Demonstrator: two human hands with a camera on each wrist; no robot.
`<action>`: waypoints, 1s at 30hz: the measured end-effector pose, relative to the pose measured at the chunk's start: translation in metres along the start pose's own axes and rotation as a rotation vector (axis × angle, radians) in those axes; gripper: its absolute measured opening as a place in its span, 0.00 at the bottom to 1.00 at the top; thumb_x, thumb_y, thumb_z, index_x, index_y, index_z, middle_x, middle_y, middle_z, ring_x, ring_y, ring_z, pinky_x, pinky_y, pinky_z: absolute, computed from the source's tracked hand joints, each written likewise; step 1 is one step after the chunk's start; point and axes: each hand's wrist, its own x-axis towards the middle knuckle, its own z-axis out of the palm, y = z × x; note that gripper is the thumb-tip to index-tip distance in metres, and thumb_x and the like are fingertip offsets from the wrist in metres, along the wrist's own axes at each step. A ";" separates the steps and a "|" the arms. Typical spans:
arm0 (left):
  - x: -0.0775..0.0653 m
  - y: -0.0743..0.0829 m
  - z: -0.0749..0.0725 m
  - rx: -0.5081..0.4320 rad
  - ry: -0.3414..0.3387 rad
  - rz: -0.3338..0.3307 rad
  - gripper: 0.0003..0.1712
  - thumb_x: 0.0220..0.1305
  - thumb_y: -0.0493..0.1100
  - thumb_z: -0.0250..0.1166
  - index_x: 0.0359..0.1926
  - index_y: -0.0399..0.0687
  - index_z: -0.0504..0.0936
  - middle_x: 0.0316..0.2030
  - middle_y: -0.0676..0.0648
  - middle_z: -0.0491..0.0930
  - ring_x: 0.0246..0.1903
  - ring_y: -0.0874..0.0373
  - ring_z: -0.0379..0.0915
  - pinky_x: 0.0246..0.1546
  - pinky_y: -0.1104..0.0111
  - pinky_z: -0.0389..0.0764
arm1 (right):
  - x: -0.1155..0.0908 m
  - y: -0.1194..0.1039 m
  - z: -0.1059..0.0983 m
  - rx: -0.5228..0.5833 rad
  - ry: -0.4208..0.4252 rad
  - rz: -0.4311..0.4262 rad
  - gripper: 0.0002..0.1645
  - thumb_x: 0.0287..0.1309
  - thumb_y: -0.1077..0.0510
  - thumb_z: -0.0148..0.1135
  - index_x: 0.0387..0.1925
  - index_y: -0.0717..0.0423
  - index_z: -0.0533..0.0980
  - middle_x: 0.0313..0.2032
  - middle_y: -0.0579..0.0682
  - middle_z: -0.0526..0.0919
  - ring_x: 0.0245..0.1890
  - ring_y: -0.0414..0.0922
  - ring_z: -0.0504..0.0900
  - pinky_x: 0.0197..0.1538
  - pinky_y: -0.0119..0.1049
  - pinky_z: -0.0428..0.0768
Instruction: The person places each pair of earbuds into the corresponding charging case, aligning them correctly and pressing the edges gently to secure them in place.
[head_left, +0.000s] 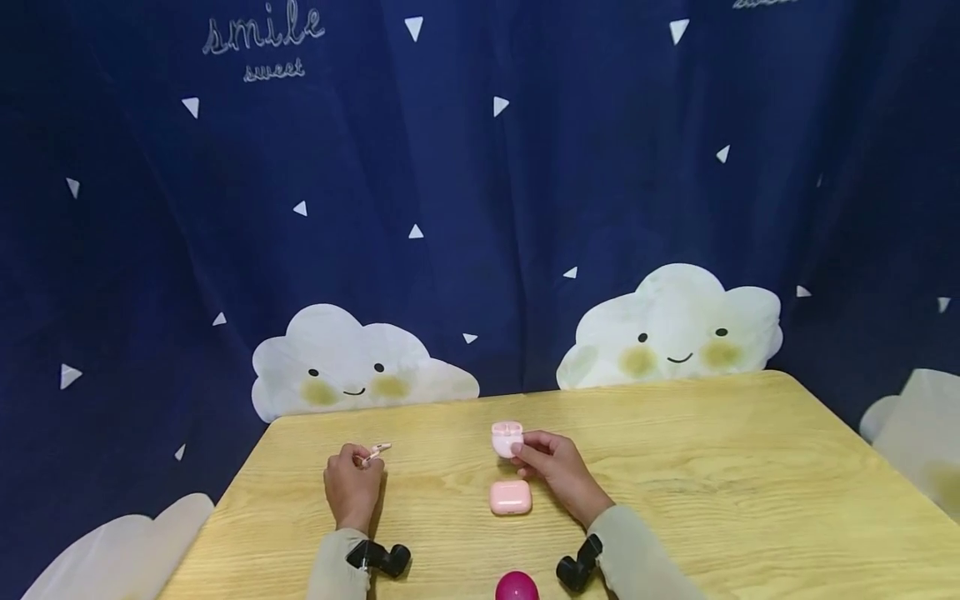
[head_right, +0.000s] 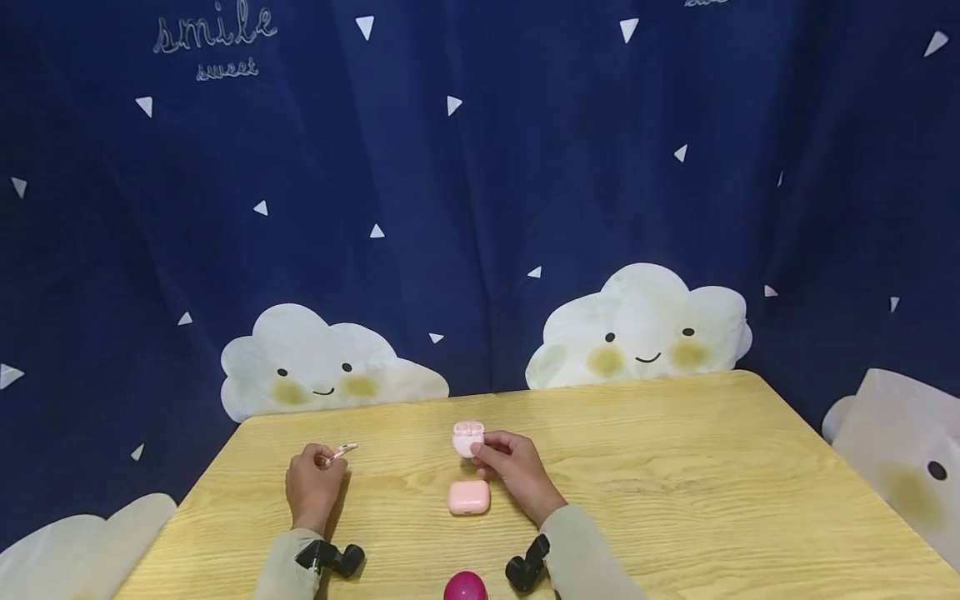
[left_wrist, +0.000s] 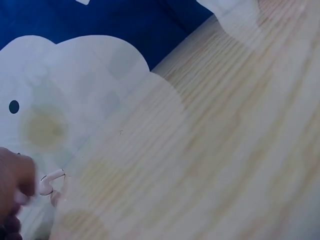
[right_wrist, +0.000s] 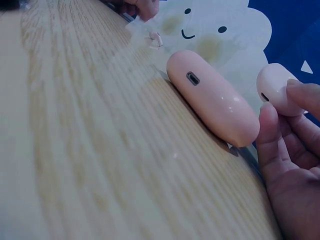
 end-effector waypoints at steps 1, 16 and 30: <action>0.001 0.001 0.000 -0.041 0.030 0.005 0.07 0.49 0.35 0.68 0.29 0.41 0.77 0.26 0.44 0.73 0.30 0.47 0.68 0.29 0.59 0.65 | 0.000 0.000 0.000 0.001 0.005 0.000 0.21 0.59 0.59 0.66 0.48 0.70 0.76 0.37 0.55 0.83 0.36 0.43 0.83 0.37 0.33 0.83; 0.002 0.015 0.006 -0.409 0.176 0.151 0.05 0.56 0.31 0.64 0.36 0.40 0.78 0.25 0.47 0.76 0.25 0.62 0.68 0.23 0.82 0.67 | 0.000 0.001 0.002 0.002 0.015 0.010 0.21 0.59 0.58 0.66 0.48 0.70 0.76 0.37 0.55 0.83 0.37 0.44 0.83 0.37 0.32 0.83; -0.008 0.044 0.044 -0.476 -0.031 0.140 0.06 0.62 0.38 0.67 0.40 0.45 0.83 0.28 0.48 0.79 0.28 0.62 0.74 0.25 0.78 0.73 | -0.002 0.000 -0.001 0.010 0.008 0.003 0.21 0.61 0.58 0.64 0.50 0.69 0.75 0.39 0.54 0.82 0.38 0.44 0.81 0.36 0.31 0.82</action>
